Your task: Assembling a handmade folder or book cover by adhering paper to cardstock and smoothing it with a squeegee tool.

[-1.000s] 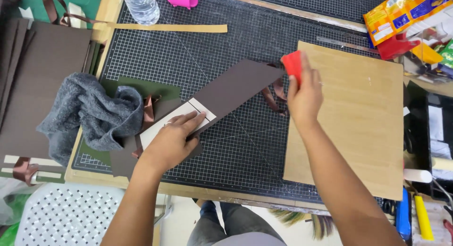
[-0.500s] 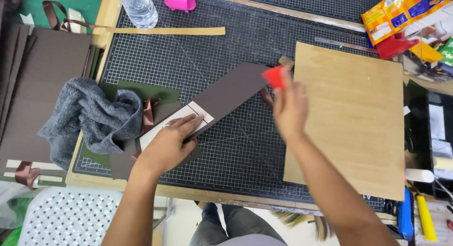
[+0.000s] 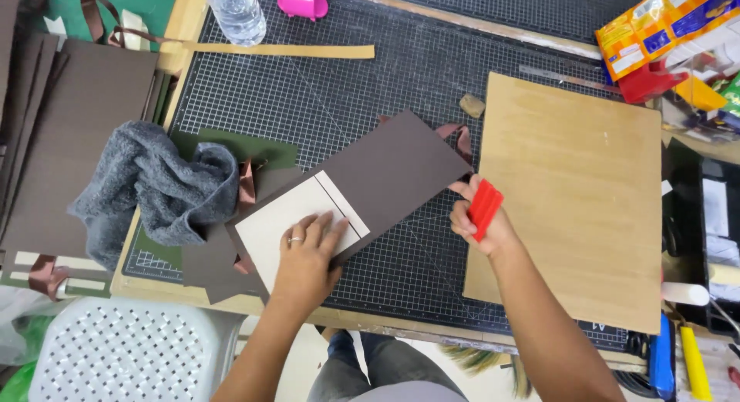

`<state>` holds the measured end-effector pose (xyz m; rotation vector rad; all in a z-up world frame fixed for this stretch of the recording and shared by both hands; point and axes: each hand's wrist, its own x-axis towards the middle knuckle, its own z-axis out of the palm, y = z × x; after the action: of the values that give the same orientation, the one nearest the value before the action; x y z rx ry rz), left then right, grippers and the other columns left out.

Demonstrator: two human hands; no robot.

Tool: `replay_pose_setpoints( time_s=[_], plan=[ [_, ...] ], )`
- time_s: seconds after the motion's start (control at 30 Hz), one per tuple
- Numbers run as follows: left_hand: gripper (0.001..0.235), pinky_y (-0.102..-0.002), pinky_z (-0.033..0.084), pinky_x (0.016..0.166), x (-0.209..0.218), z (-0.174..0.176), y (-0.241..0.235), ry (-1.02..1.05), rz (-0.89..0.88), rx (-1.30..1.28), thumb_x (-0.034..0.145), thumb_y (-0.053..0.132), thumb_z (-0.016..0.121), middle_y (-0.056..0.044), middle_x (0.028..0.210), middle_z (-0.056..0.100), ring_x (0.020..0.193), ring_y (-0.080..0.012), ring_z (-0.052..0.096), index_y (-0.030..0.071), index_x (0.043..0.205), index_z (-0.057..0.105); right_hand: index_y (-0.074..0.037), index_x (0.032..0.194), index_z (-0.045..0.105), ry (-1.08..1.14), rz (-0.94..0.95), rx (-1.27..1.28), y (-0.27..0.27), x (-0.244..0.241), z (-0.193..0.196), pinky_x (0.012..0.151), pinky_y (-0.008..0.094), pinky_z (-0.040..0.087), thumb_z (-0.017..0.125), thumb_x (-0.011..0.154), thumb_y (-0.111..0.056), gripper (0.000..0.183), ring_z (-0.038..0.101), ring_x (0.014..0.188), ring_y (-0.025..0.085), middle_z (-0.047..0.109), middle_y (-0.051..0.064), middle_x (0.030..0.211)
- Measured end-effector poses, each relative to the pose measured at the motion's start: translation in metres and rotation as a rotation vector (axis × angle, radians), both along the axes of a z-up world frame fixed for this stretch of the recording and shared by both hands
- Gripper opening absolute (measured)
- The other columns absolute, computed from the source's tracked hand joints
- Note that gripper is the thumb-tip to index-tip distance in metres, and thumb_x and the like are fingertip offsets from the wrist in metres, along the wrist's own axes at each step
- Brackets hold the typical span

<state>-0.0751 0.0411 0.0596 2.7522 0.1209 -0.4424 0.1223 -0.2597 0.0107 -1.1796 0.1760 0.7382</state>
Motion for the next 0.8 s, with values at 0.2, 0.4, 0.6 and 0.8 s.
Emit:
replay_pose_setpoints(
  time_s=[0.2, 0.4, 0.6, 0.8],
  plan=[
    [0.079, -0.053, 0.021, 0.119, -0.005, -0.033, -0.002, -0.018, -0.002, -0.045, 0.084, 0.051, 0.078, -0.004, 0.157, 0.037, 0.149, -0.0291, 0.023, 0.031, 0.154, 0.046, -0.013, 0.117, 0.051, 0.113, -0.113, -0.076, -0.007, 0.015, -0.053, 0.035, 0.025, 0.032, 0.065, 0.104, -0.030, 0.025, 0.040, 0.035, 0.014, 0.046, 0.002, 0.049],
    [0.091, -0.065, 0.028, 0.115, 0.029, -0.015, 0.040, -0.415, 0.350, -0.047, 0.079, 0.041, 0.085, -0.016, 0.156, 0.041, 0.146, -0.0410, 0.032, 0.020, 0.157, 0.044, -0.022, 0.097, 0.053, 0.075, -0.139, 0.057, -0.014, 0.001, -0.050, 0.040, 0.023, 0.031, 0.058, 0.106, -0.021, 0.011, 0.037, 0.035, 0.014, 0.041, 0.002, 0.048],
    [0.078, -0.055, 0.040, 0.112, 0.064, 0.010, 0.056, -0.146, 0.347, -0.166, 0.082, 0.053, 0.080, -0.008, 0.128, 0.069, 0.127, -0.0316, 0.061, 0.022, 0.149, 0.055, -0.027, 0.096, 0.058, 0.018, -0.091, 0.172, -0.023, 0.001, -0.039, 0.045, 0.021, 0.032, 0.054, 0.107, -0.022, 0.012, 0.036, 0.037, 0.010, 0.037, -0.004, 0.048],
    [0.049, -0.044, 0.058, 0.088, 0.056, 0.046, 0.039, -0.175, 0.320, -0.135, 0.089, 0.049, 0.072, 0.002, 0.117, 0.075, 0.106, -0.0240, 0.074, 0.033, 0.135, 0.066, -0.020, 0.102, 0.053, -0.222, -0.139, -0.197, -0.028, 0.008, -0.039, 0.042, 0.023, 0.032, 0.051, 0.112, -0.029, 0.014, 0.041, 0.039, 0.013, 0.047, 0.002, 0.051]
  ],
)
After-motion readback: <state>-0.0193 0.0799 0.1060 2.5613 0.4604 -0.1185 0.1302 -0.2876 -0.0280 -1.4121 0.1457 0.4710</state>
